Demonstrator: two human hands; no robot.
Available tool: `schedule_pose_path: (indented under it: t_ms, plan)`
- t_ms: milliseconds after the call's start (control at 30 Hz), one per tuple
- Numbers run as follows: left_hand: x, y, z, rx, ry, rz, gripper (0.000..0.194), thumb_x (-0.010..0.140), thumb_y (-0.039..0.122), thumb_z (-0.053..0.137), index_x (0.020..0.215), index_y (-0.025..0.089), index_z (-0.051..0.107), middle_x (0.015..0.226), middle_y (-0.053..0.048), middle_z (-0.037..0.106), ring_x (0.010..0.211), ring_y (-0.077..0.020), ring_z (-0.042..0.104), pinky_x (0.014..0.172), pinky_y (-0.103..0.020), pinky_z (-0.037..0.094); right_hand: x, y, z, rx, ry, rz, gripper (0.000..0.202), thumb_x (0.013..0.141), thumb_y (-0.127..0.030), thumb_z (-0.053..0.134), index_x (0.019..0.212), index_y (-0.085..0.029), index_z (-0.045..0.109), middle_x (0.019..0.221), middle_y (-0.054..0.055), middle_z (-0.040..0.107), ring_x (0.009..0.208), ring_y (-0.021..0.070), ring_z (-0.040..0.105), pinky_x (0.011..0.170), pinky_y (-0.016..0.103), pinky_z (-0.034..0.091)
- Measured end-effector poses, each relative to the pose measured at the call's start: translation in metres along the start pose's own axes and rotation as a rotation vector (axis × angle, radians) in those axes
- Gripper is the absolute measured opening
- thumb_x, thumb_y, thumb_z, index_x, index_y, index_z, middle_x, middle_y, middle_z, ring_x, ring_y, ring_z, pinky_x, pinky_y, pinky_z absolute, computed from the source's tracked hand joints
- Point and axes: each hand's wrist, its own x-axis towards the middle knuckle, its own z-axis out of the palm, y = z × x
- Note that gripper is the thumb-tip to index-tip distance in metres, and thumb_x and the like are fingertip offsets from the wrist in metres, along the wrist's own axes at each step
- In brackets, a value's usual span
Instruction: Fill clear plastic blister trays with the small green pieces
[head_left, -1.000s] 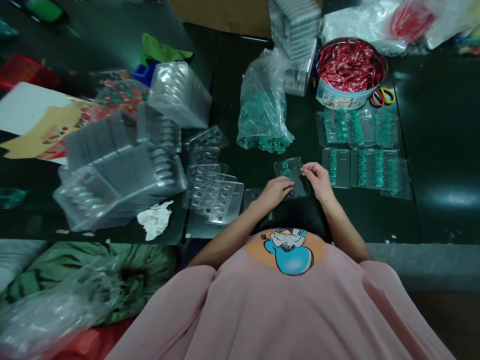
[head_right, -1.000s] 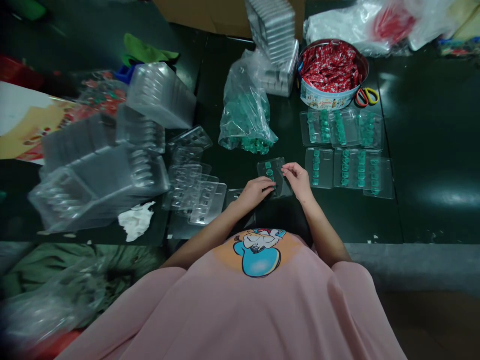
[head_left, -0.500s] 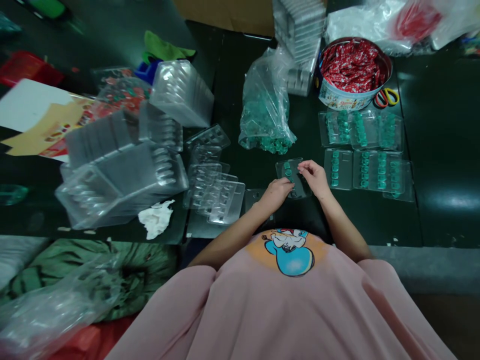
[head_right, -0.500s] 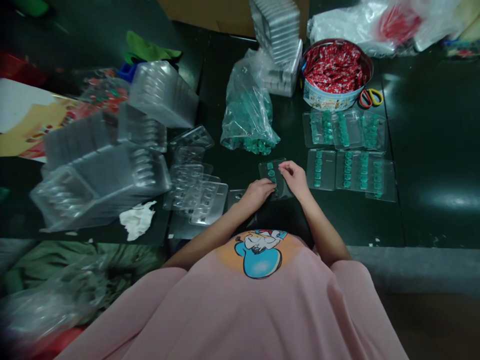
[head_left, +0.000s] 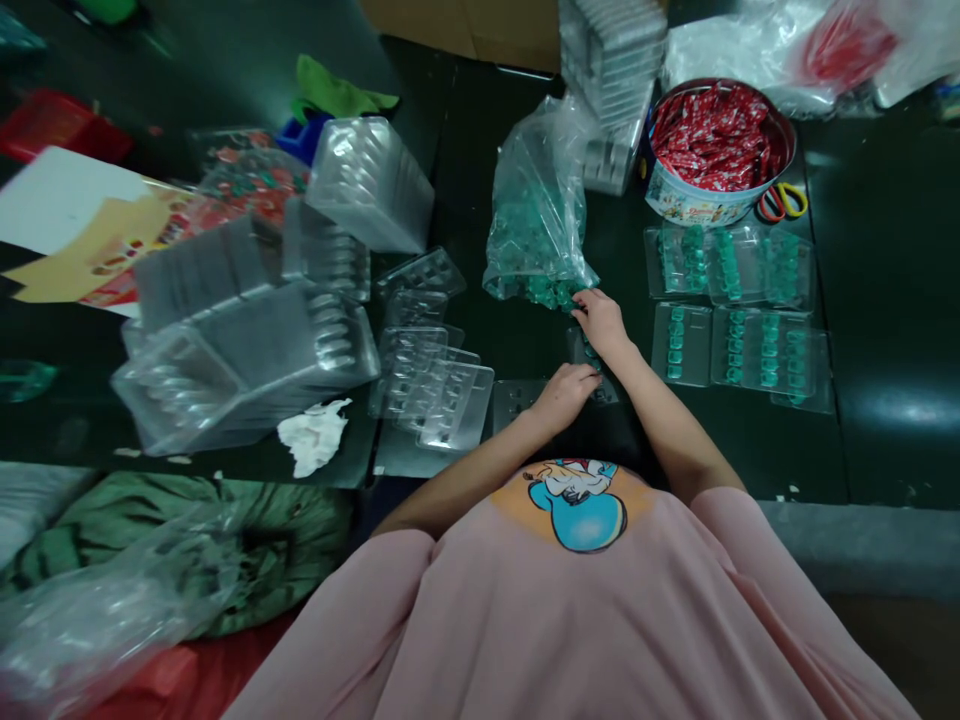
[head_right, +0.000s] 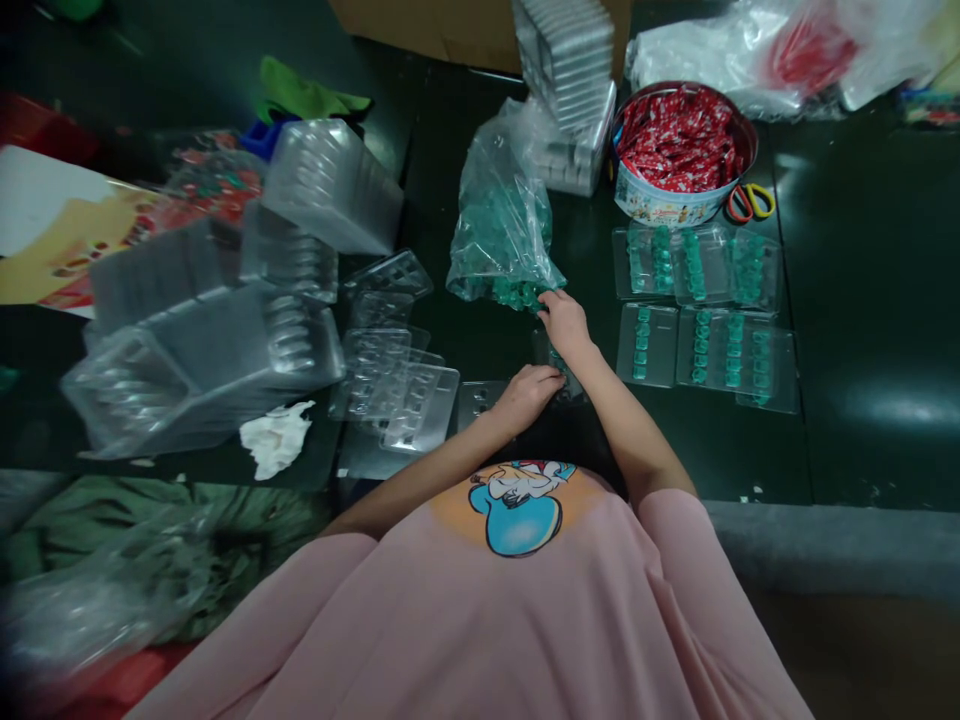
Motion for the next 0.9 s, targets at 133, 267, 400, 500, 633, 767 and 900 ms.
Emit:
schedule_pose_path:
  t_ms: [133, 267, 400, 500, 633, 767, 900]
  plan:
    - [0.001, 0.003, -0.003, 0.039, -0.033, 0.049, 0.029, 0.097, 0.015, 0.042, 0.112, 0.011, 0.066, 0.106, -0.014, 0.068, 0.093, -0.0216, 0.061, 0.081, -0.034, 0.043, 0.000, 0.001, 0.004, -0.036, 0.011, 0.016, 0.016, 0.079, -0.013, 0.067, 0.093, -0.020, 0.065, 0.092, 0.007, 0.063, 0.086, 0.0217, 0.059, 0.081, 0.035, 0.047]
    - [0.004, 0.005, -0.003, 0.033, -0.066, 0.048, 0.030, 0.097, 0.015, 0.041, 0.113, 0.012, 0.066, 0.106, -0.014, 0.068, 0.091, -0.0210, 0.062, 0.081, -0.034, 0.045, 0.002, 0.000, 0.002, 0.001, -0.007, 0.011, 0.017, 0.078, -0.010, 0.064, 0.091, -0.020, 0.065, 0.085, 0.004, 0.061, 0.080, 0.0195, 0.057, 0.078, 0.033, 0.046]
    - [0.005, -0.001, 0.000, -0.144, -0.024, 0.000, 0.028, 0.094, 0.015, 0.047, 0.113, 0.014, 0.068, 0.108, -0.013, 0.067, 0.096, -0.0206, 0.064, 0.085, -0.033, 0.050, -0.004, 0.003, -0.011, 0.097, -0.010, 0.030, 0.014, 0.079, -0.011, 0.060, 0.087, -0.019, 0.067, 0.079, 0.002, 0.060, 0.075, 0.0176, 0.056, 0.077, 0.032, 0.046]
    - [0.005, -0.008, 0.000, -0.302, 0.033, -0.070, 0.028, 0.090, 0.015, 0.057, 0.116, 0.017, 0.068, 0.107, -0.011, 0.068, 0.098, -0.0191, 0.065, 0.087, -0.031, 0.052, -0.022, 0.008, -0.024, 0.228, 0.038, 0.068, 0.012, 0.081, -0.019, 0.060, 0.090, -0.019, 0.068, 0.077, 0.001, 0.059, 0.071, 0.0154, 0.055, 0.073, 0.030, 0.045]
    - [0.009, -0.012, 0.000, -0.388, 0.056, -0.109, 0.029, 0.085, 0.013, 0.063, 0.114, 0.016, 0.070, 0.101, -0.009, 0.068, 0.095, -0.0179, 0.066, 0.086, -0.029, 0.052, -0.050, 0.015, -0.033, 0.411, 0.127, 0.161, 0.016, 0.081, -0.028, 0.060, 0.092, -0.019, 0.067, 0.076, -0.001, 0.059, 0.069, 0.0128, 0.053, 0.070, 0.028, 0.045]
    - [0.015, -0.014, 0.004, -0.390, 0.052, -0.101, 0.024, 0.087, 0.016, 0.063, 0.108, 0.017, 0.073, 0.098, -0.009, 0.068, 0.091, -0.0175, 0.066, 0.083, -0.028, 0.053, -0.063, 0.016, -0.029, 0.569, 0.208, 0.241, 0.021, 0.081, -0.034, 0.062, 0.095, -0.019, 0.067, 0.075, -0.002, 0.059, 0.068, 0.0116, 0.051, 0.069, 0.027, 0.044]
    - [0.016, -0.013, 0.006, -0.378, 0.035, -0.110, 0.022, 0.089, 0.021, 0.061, 0.106, 0.020, 0.074, 0.097, -0.008, 0.068, 0.090, -0.0178, 0.066, 0.081, -0.029, 0.053, -0.063, 0.014, -0.023, 0.668, 0.243, 0.241, 0.021, 0.080, -0.035, 0.064, 0.093, -0.020, 0.066, 0.076, -0.002, 0.059, 0.068, 0.0114, 0.052, 0.069, 0.026, 0.044]
